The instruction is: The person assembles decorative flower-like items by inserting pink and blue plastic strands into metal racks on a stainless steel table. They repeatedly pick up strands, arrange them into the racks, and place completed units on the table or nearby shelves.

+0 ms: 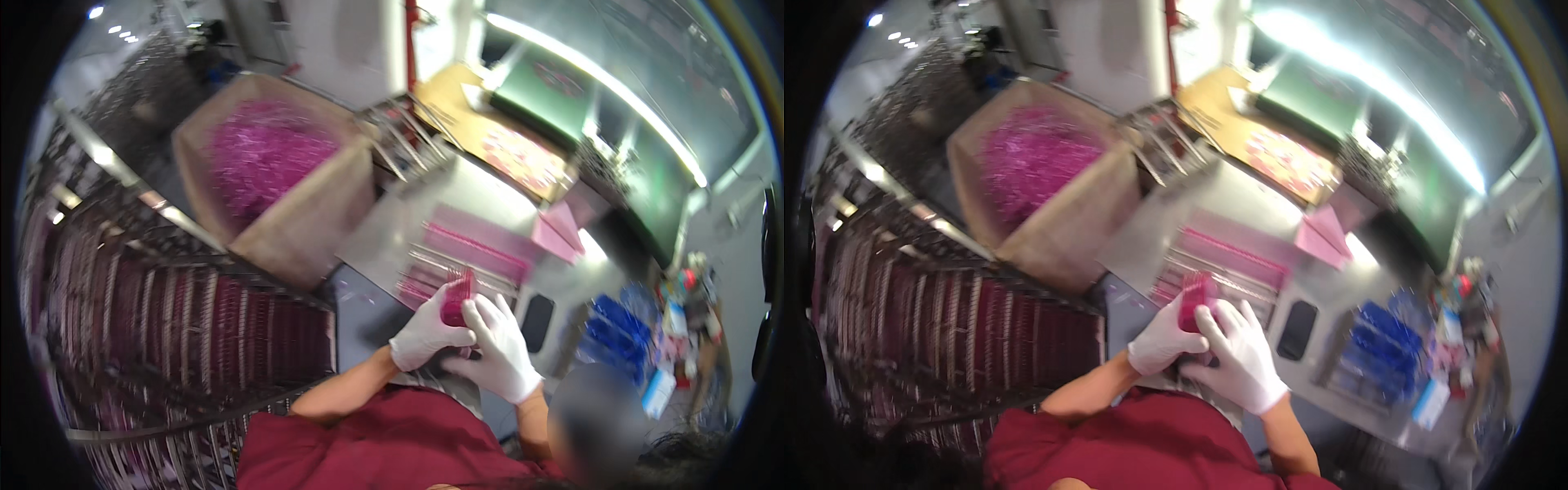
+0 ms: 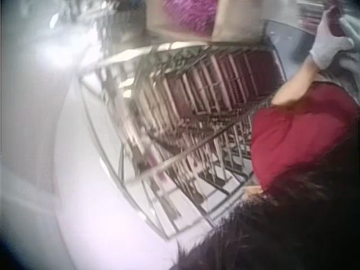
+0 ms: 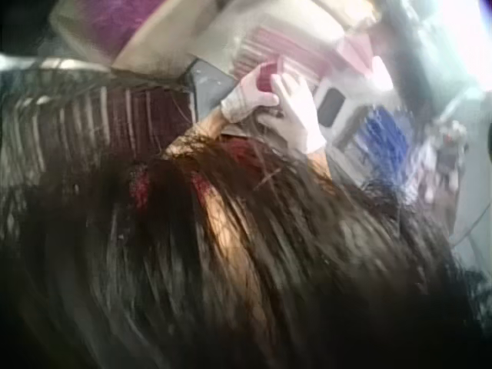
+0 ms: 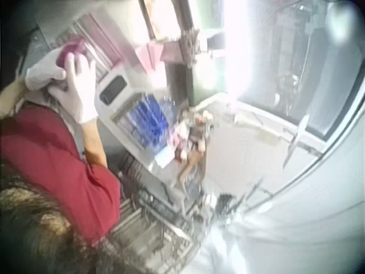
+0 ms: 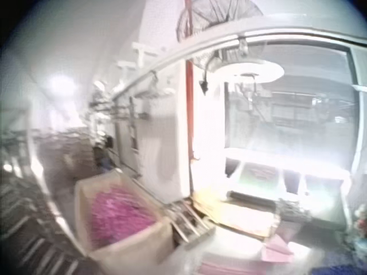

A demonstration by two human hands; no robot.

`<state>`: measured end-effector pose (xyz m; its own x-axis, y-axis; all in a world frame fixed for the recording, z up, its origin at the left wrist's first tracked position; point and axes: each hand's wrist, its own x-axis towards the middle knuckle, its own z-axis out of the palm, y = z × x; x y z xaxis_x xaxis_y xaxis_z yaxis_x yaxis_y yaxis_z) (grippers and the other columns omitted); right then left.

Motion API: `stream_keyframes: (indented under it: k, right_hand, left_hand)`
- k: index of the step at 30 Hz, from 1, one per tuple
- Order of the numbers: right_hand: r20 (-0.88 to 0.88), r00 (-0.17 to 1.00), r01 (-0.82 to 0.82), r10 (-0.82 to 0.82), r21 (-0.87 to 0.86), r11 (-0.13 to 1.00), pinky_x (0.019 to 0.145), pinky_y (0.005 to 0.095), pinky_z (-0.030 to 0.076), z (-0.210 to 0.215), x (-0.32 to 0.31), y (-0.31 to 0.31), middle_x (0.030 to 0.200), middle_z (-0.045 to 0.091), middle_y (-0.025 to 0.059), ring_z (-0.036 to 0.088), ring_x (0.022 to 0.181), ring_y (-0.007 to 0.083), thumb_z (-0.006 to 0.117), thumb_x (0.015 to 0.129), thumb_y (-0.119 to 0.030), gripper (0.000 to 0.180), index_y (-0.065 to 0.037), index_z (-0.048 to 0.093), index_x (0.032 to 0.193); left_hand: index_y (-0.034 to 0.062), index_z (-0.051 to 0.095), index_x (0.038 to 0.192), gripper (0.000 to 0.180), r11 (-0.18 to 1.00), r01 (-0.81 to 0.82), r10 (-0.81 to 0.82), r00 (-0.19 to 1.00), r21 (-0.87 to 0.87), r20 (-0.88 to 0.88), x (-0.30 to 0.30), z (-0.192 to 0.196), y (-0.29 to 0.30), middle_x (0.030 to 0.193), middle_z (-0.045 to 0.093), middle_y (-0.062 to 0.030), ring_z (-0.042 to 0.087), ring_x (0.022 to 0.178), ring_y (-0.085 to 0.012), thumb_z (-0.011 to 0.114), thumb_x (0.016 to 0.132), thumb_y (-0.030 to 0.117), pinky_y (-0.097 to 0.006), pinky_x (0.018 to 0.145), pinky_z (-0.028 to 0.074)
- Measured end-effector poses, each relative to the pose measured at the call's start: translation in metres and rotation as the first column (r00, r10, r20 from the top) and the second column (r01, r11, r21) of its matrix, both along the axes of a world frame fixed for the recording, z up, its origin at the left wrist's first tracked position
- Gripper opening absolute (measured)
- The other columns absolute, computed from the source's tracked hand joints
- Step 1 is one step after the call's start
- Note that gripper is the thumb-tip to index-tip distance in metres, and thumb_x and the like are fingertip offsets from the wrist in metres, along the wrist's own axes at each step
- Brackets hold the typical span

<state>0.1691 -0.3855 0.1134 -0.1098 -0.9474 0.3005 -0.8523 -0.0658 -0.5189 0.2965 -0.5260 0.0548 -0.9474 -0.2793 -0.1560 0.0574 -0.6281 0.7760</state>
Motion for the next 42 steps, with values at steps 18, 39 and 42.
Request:
stream_keyframes:
  k: [18, 39, 42]
  right_hand:
    - [0.499, 0.844, 0.268, -0.198, -0.073, 0.961, 0.109, 0.0539, 0.051, -0.060, 0.009, 0.013, 0.128, 0.070, 0.0196, 0.063, 0.127, 0.0480, 0.091, 0.065, 0.000, 0.052, -0.003, 0.071, 0.113]
    - [0.741, 0.517, 0.321, -0.429, 0.296, 0.900, 0.134, 0.0448, 0.025, -0.189, -0.040, 0.002, 0.124, 0.073, 0.0020, 0.063, 0.128, 0.0118, 0.085, 0.083, -0.012, 0.047, -0.009, 0.071, 0.128]
    - [0.651, 0.652, 0.345, -0.389, 0.202, 0.917, 0.136, 0.0526, 0.014, -0.188, -0.028, -0.004, 0.126, 0.074, 0.0057, 0.064, 0.132, 0.0201, 0.088, 0.081, -0.021, 0.051, -0.012, 0.070, 0.128]
  left_hand:
    - [0.0053, 0.058, 0.149, 0.068, 0.880, 0.379, -0.409, 0.911, 0.285, 0.050, -0.022, -0.018, -0.030, 0.122, 0.072, -0.0062, 0.073, 0.104, -0.0158, 0.079, 0.084, 0.002, -0.031, 0.085, 0.061]
    - [0.0037, 0.059, 0.140, 0.037, 0.904, -0.414, 0.398, 0.907, 0.112, 0.136, 0.025, -0.063, -0.114, 0.096, 0.072, -0.0136, 0.072, 0.085, -0.0266, 0.065, 0.107, 0.018, -0.043, 0.078, 0.063]
    - [0.0094, 0.066, 0.122, 0.027, 0.869, -0.421, 0.373, 0.903, 0.262, 0.214, 0.057, -0.122, -0.149, 0.083, 0.066, -0.0037, 0.069, 0.077, -0.0204, 0.064, 0.109, 0.033, -0.037, 0.068, 0.059]
